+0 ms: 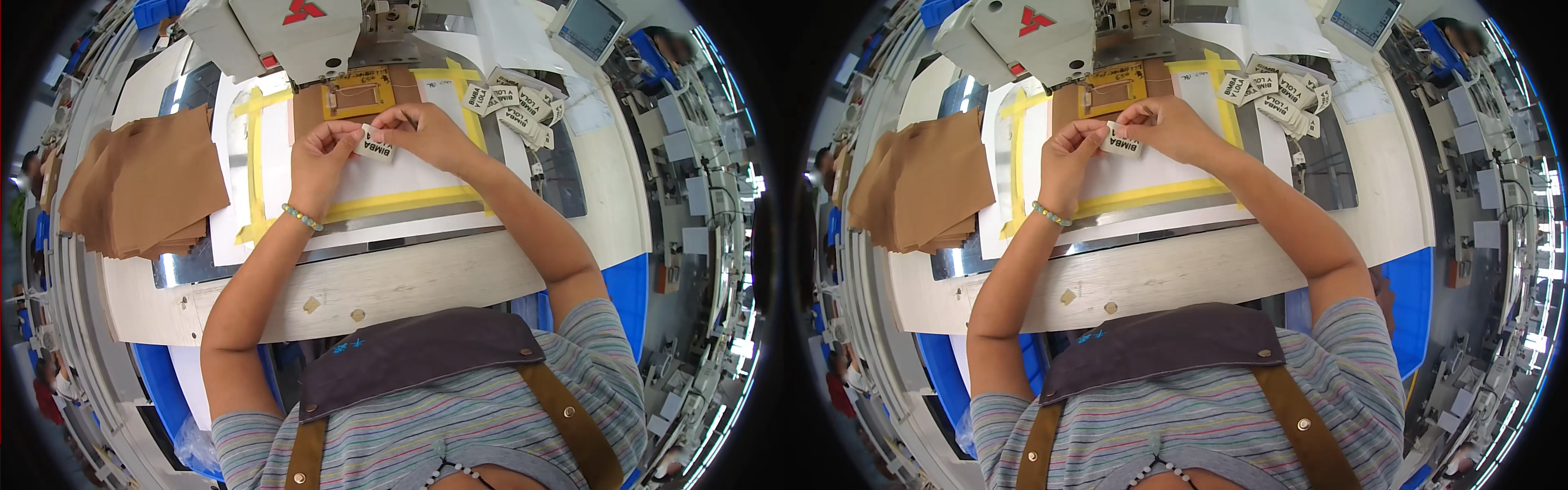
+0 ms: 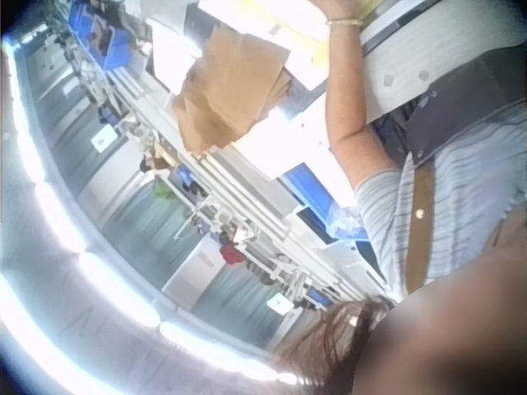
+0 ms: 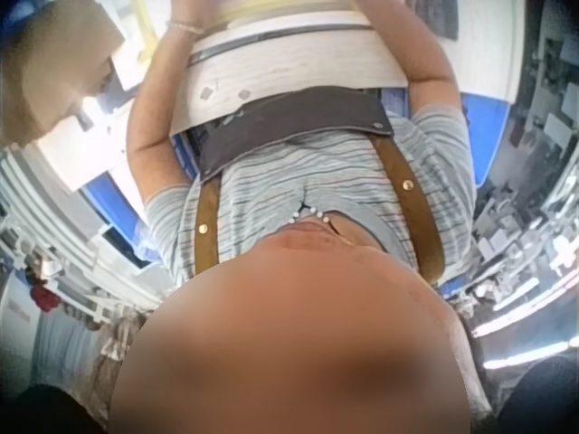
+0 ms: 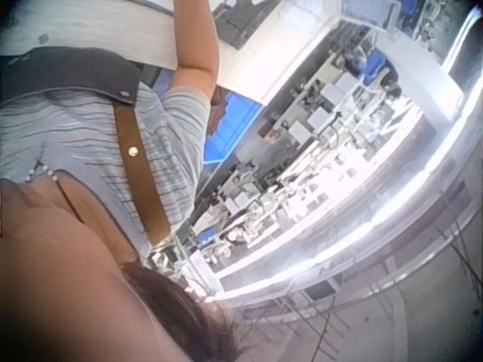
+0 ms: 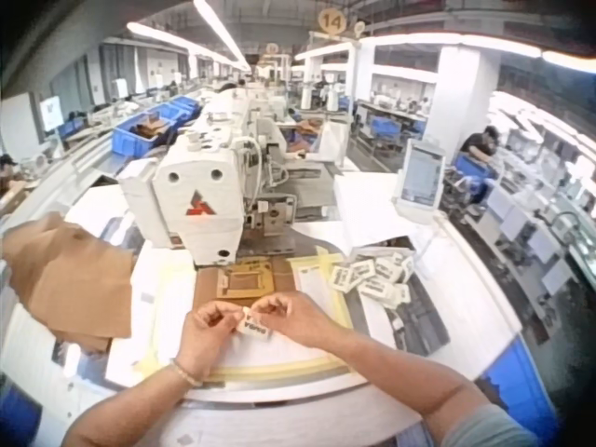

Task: Sewing brand labels onto fabric or leather pieces using an industrial sewing machine.

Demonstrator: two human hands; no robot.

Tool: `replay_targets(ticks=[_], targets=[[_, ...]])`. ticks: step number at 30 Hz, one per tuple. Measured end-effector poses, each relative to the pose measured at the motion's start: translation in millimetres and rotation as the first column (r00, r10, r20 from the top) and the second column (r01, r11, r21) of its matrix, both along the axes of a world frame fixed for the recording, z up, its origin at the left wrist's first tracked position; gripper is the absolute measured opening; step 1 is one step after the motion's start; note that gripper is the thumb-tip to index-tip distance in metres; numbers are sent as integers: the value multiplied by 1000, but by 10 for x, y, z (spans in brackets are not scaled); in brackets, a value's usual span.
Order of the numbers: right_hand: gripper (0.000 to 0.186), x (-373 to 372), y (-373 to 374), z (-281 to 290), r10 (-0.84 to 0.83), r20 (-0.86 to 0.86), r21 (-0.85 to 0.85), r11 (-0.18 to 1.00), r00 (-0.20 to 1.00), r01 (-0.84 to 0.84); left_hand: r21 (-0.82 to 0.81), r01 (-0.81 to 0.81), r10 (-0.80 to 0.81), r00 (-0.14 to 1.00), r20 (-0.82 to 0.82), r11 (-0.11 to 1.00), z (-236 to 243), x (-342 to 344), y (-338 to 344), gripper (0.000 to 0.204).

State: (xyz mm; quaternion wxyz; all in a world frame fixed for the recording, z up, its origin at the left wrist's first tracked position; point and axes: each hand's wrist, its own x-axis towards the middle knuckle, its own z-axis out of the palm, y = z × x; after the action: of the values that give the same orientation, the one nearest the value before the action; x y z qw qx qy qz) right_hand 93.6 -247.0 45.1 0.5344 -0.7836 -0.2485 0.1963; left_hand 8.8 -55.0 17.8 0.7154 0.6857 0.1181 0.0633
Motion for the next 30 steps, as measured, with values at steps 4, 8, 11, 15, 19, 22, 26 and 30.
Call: replay_targets(ticks=[4, 8, 11, 15, 19, 22, 26, 30], targets=[[25, 115, 39, -71, 45, 124, -128, 991, 991, -29, 82, -11, 8, 999, 34, 997, -31, -27, 40, 15], [23, 560, 137, -36, 82, 413, -242, 970, 907, 23, 605, -49, -90, 976, 197, 795, 20, 31, 304, 17], [22, 808, 343, -49, 153, 380, -206, 975, 912, -78, 888, -151, -258, 924, 283, 434, 33, 124, 545, 24], [21, 964, 589, -120, 144, 372, -240, 969, 917, -54, 939, -193, -465, 829, 311, 284, -32, 253, 607, 37], [20, 953, 719, -211, 39, 449, -255, 963, 892, 86, 971, -139, -491, 843, 219, 195, -73, 259, 615, 46], [12, 917, 734, -241, -13, 516, -220, 964, 857, 147, 984, -68, -475, 869, 141, 167, -69, 268, 631, 52], [11, 882, 724, -269, -61, 546, -172, 968, 836, 182, 990, -82, -489, 863, 129, 116, -54, 307, 620, 54], [11, 859, 719, -244, -65, 556, -191, 960, 828, 204, 990, -79, -520, 844, 130, 118, -62, 344, 609, 52]])
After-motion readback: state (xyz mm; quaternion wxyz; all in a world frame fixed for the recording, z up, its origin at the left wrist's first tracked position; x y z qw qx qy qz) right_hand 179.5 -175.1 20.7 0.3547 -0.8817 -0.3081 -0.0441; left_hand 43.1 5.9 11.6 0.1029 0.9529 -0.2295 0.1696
